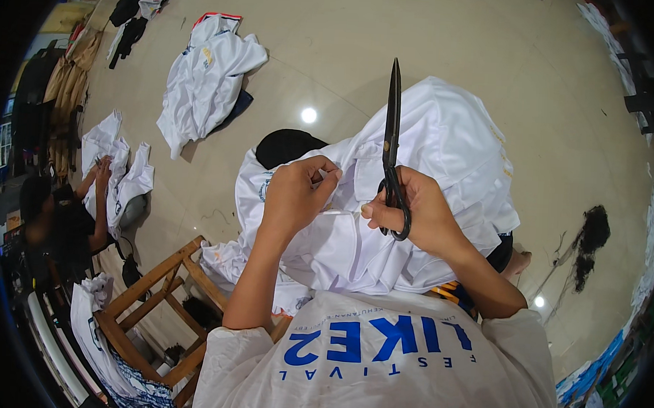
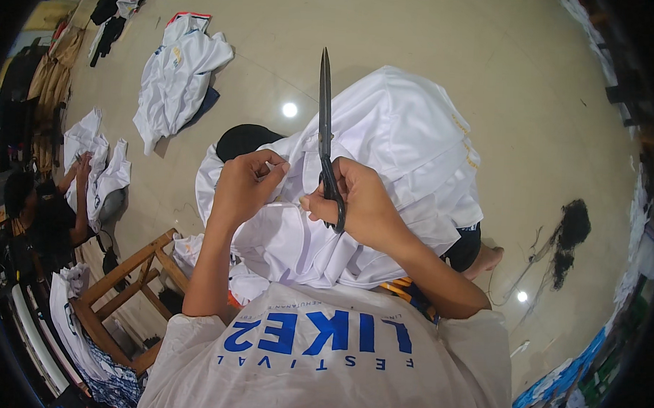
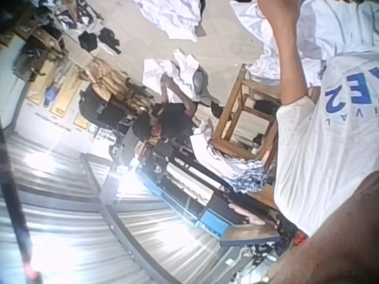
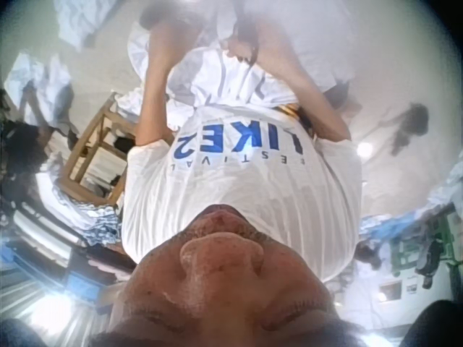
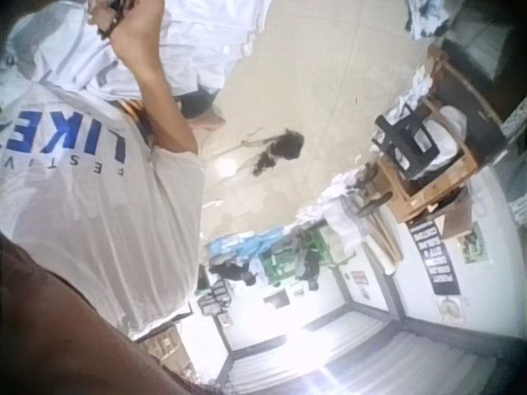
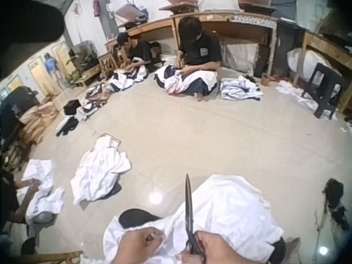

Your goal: The person uses scissors to cut the seams and edges of a white shirt laid out on their lap. They repeatedly snip threads and trim the fabric around the collar and placket area.

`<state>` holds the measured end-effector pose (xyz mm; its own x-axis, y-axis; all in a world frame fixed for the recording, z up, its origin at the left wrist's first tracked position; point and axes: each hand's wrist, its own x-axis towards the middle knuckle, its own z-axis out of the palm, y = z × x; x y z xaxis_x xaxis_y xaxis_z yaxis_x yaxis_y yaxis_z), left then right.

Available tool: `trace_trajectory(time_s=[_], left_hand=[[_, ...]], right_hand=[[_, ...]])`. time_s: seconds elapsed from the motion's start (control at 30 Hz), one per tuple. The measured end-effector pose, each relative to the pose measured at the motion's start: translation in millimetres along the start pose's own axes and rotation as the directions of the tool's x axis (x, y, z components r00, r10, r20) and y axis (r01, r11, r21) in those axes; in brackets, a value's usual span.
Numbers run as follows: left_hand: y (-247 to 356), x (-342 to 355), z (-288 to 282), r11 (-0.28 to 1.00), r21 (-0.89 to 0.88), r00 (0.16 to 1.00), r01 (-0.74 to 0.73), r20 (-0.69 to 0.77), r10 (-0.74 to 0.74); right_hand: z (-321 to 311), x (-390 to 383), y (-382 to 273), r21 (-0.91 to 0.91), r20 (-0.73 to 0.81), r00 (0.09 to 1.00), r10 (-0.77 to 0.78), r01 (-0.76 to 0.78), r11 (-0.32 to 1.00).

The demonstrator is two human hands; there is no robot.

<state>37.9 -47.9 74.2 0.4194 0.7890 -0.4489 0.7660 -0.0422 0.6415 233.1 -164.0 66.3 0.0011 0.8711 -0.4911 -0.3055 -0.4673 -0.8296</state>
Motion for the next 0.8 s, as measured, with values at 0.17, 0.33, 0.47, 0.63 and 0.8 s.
trace_trajectory(time_s=[0.17, 0.33, 0.47, 0.63, 0.8], left_hand=[[-22, 6, 3, 0.965, -0.251, 0.997, -0.079, 0.003, 0.082], [-27, 3, -1, 0.872, -0.484, 0.991, 0.079, 0.135, -0.015], [-26, 0, 2, 0.834, -0.538, 0.985, 0.121, 0.168, -0.034], [-23, -6, 16, 0.888, -0.458, 0.999, 0.043, 0.022, -0.038], [-14, -11, 22, 0.896, -0.443, 0.995, 0.038, -0.066, -0.075]], right_hand=[[-3, -6, 2, 0.021, 0.021, 1.0, 0.006, -0.006, 1.0], [-9, -29, -6, 0.1, 0.219, 0.959, 0.179, -0.205, 0.974], [-19, -49, -9, 0.205, 0.331, 0.884, 0.33, -0.409, 0.889], [-27, -65, -1, 0.207, 0.265, 0.905, 0.332, -0.39, 0.897], [-33, -67, -13, 0.143, 0.282, 0.855, 0.434, -0.485, 0.863]])
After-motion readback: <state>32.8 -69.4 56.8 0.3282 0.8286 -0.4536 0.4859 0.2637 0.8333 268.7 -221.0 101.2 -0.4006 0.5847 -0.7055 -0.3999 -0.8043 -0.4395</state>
